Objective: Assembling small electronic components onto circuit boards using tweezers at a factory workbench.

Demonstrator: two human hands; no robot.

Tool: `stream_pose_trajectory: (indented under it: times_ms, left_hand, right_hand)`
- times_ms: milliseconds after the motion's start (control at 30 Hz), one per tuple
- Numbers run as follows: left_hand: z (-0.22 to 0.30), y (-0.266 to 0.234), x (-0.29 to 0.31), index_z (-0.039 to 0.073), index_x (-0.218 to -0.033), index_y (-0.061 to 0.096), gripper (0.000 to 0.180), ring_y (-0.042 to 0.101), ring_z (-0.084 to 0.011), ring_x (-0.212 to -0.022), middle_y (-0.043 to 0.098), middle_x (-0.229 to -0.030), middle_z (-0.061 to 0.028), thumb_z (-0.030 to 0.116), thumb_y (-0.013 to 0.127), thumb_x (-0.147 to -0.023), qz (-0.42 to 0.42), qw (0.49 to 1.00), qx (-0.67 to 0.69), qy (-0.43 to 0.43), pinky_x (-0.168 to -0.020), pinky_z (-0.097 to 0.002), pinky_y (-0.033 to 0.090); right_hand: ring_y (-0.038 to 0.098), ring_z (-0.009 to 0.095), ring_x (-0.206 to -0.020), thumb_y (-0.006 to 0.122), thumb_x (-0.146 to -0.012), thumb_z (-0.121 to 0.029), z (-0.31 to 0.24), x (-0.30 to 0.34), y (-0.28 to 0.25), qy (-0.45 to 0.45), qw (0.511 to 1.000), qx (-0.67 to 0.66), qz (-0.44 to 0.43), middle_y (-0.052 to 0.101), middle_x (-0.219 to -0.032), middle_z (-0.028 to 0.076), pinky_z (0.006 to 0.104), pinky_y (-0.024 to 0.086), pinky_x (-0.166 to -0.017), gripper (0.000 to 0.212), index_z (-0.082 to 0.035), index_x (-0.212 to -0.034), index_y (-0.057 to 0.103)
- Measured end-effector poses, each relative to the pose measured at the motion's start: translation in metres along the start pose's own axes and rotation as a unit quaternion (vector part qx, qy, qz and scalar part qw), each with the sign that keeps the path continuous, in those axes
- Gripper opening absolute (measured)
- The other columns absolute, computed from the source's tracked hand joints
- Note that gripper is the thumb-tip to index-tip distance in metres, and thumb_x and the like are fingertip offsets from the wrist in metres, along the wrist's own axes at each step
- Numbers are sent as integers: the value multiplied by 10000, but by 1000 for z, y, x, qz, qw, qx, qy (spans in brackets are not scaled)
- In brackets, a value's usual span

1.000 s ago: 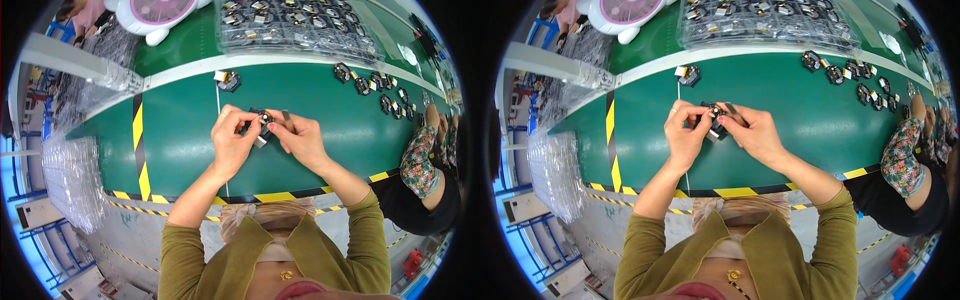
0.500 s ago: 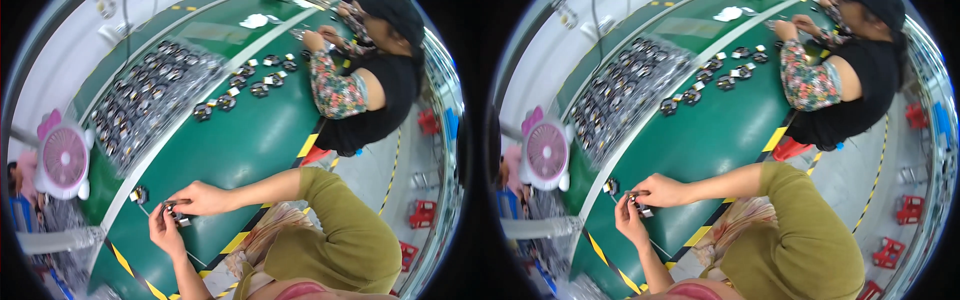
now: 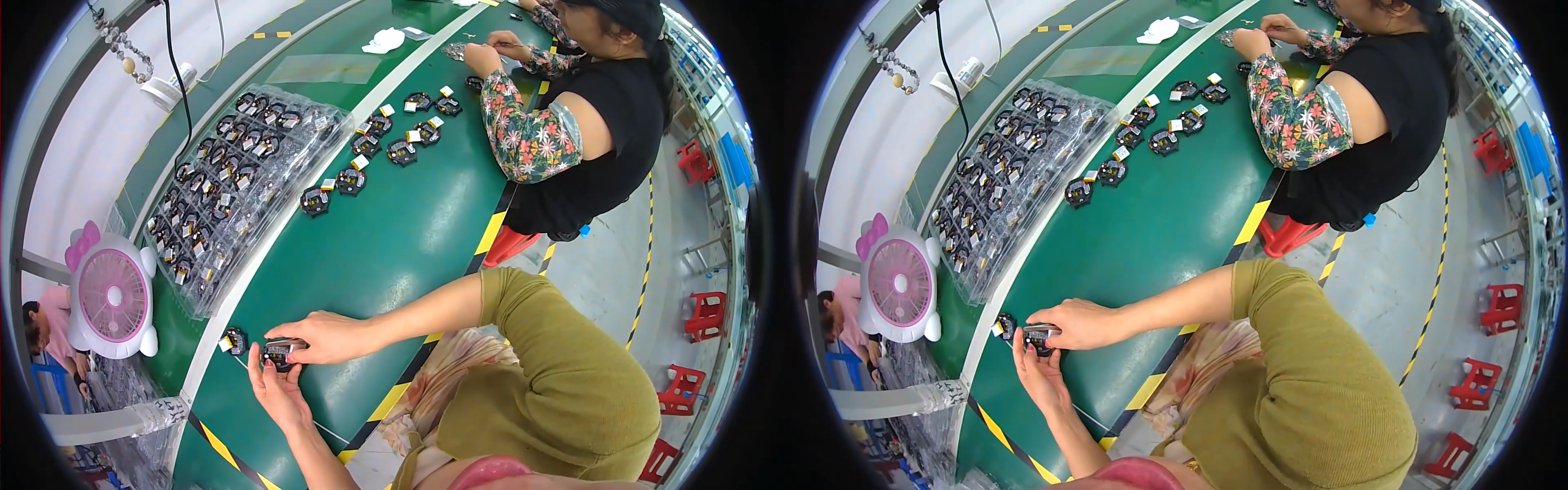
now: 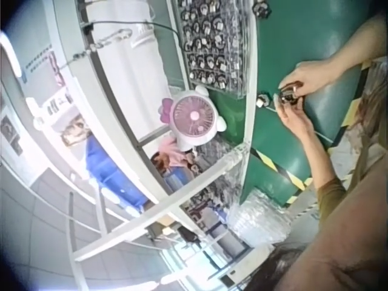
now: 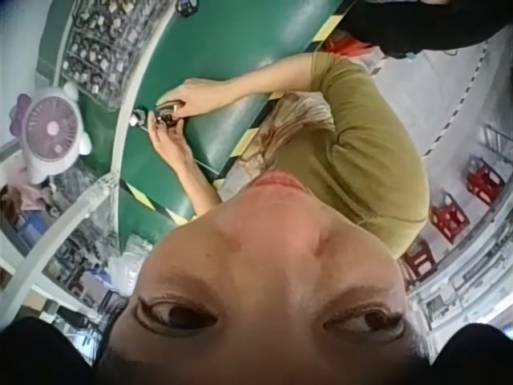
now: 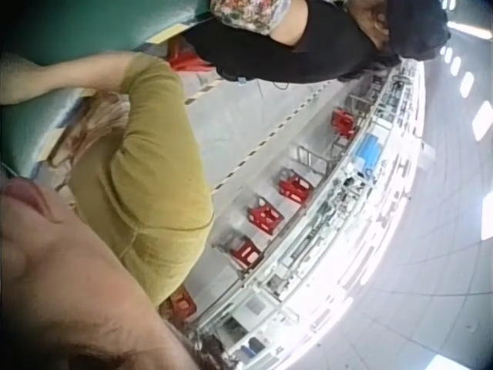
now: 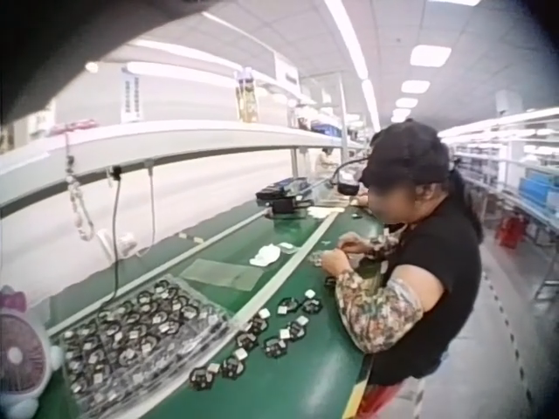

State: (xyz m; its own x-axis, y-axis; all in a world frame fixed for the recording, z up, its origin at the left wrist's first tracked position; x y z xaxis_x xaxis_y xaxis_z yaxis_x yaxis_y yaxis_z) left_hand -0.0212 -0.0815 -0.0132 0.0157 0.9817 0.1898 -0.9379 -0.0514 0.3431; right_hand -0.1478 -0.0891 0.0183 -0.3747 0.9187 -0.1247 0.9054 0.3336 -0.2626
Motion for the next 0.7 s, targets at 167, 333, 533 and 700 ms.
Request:
stream_pose_trajectory:
  times_ms: [167, 333, 533, 700]
  left_hand:
    - [4, 8, 4, 20, -1263, 364, 442, 590, -164, -797, 511, -1076, -115, -46, 398, -827, -4, 999, -31, 20, -618, -257, 547]
    - [4, 13, 5, 14, -1247, 381, 410, 586, -138, -792, 537, -1018, -85, -29, 438, -843, -13, 998, -65, 20, -565, -238, 552]
    - [-3, 1, 1, -3, -1215, 415, 332, 603, -140, -737, 574, -957, -102, 64, 426, -890, 3, 999, -42, -8, -549, -240, 556]
    - [-2, -4, 1, -8, -1182, 444, 304, 607, -152, -734, 578, -948, -108, 100, 417, -899, 23, 999, -39, -3, -553, -254, 557]
  right_hand:
    - [603, 289, -678, 527, -798, -166, 0, -1, -2, -26, 999, 21, 28, 616, -793, 145, 365, 467, -622, 359, -50, -1138, 506]
    - [592, 306, -679, 512, -814, -156, -6, 1, -4, -79, 993, 76, 44, 609, -806, 131, 384, 462, -603, 279, -59, -1074, 540]
    - [587, 320, -691, 519, -797, -167, -18, 7, -4, -109, 987, 107, 58, 610, -775, 147, 423, 454, -599, 243, -65, -1014, 559]
    - [590, 320, -682, 523, -797, -171, -20, 5, -6, -132, 983, 97, 88, 607, -756, 145, 418, 461, -592, 250, -75, -1025, 561]
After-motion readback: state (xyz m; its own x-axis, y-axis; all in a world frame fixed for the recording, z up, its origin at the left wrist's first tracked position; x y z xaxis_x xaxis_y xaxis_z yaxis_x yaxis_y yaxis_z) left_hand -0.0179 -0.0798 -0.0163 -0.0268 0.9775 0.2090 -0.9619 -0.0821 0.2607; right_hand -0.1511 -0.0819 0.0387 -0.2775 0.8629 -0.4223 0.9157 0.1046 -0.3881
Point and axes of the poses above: each hand's wrist, its own x-axis away from the middle knuckle, its own y-axis out of the palm, z = x × y, the point moved 9 cm from there along -x, towards the middle knuckle
